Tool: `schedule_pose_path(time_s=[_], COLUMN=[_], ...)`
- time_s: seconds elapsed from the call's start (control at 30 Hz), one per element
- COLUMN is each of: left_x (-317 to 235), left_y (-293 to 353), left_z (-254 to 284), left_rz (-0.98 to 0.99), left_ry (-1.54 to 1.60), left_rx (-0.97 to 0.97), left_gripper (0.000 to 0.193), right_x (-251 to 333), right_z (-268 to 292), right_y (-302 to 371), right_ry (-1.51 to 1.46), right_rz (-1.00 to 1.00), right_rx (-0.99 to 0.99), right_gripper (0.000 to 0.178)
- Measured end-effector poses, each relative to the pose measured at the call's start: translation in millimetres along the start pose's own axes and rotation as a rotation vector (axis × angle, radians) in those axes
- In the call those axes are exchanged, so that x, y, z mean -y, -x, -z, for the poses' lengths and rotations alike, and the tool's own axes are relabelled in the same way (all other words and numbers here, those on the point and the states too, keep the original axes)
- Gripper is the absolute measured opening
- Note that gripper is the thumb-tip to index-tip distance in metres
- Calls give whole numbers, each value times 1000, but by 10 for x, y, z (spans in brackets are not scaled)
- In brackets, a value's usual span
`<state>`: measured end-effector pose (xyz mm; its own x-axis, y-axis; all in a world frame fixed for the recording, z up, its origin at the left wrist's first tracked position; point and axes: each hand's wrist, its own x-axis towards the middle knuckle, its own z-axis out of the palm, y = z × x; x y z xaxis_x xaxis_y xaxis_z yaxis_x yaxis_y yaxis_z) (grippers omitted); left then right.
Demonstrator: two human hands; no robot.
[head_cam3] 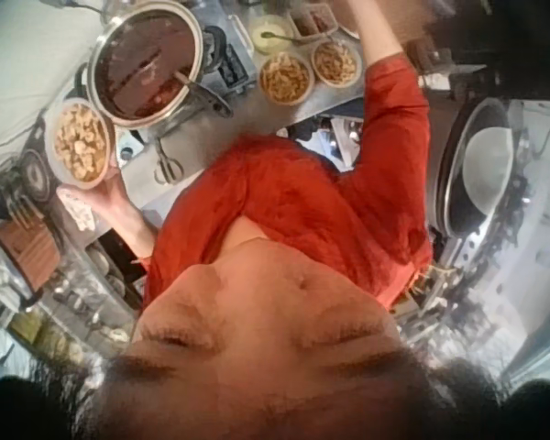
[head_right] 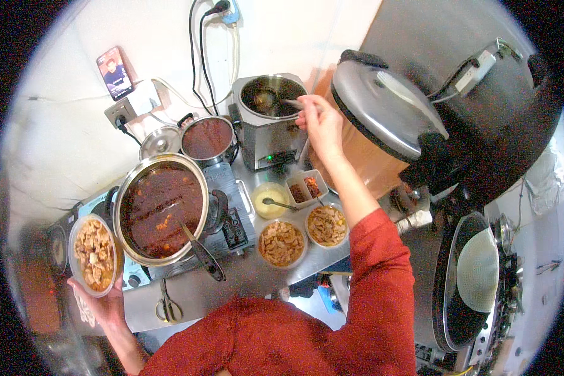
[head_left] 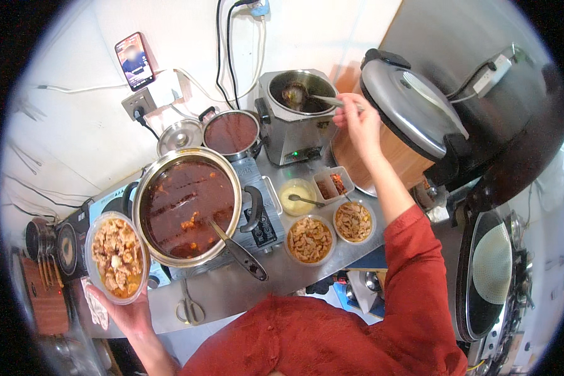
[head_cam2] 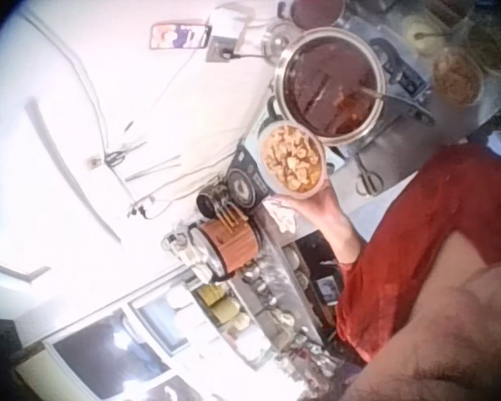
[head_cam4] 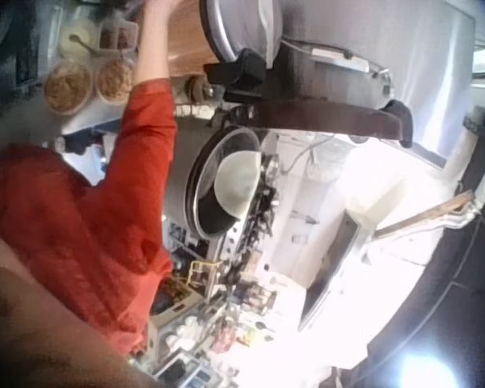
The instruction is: The person scoops a red stew with a ladle into a clear plastic container that already contains noodles and toppings. They then add a spoonful of a white condiment and a spoonful of oil from separate containers. Finally, they place a lid on the container and set it into a cardboard box.
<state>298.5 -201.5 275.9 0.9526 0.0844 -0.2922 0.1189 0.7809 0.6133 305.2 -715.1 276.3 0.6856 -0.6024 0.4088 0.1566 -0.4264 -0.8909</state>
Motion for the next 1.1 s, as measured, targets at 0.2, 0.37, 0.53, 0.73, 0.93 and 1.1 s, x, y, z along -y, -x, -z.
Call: schedule_pose_path(time_s=[0.2, 0.37, 0.53, 0.73, 0.93, 1.1], left_x=[-205, -286, -345, -202, -195, -132], left_y=[182, 252, 363, 304, 315, 319], left_z=[149, 191, 166, 100, 44, -27], left_rz=[-113, -104, -111, -85, 22, 45], left_ry=[-58, -38, -72, -90, -48, -111], left_rx=[-193, -159, -197, -127, 9, 99], left_gripper=[78, 75, 73, 73, 77, 81], right_x=[-458, -520, -341, 77, 640, 765], right_z=[-172, -190, -101, 253, 790, 1038], right_y=[-254, -327, -294, -115, 644, 1629], right_ry=[664, 574, 98, -210, -307, -212], right_rz=[474, 204, -70, -119, -211, -333], right_rx=[76, 33, -50, -76, 5, 2], right_gripper=[20, 20, 24, 29, 31, 33])
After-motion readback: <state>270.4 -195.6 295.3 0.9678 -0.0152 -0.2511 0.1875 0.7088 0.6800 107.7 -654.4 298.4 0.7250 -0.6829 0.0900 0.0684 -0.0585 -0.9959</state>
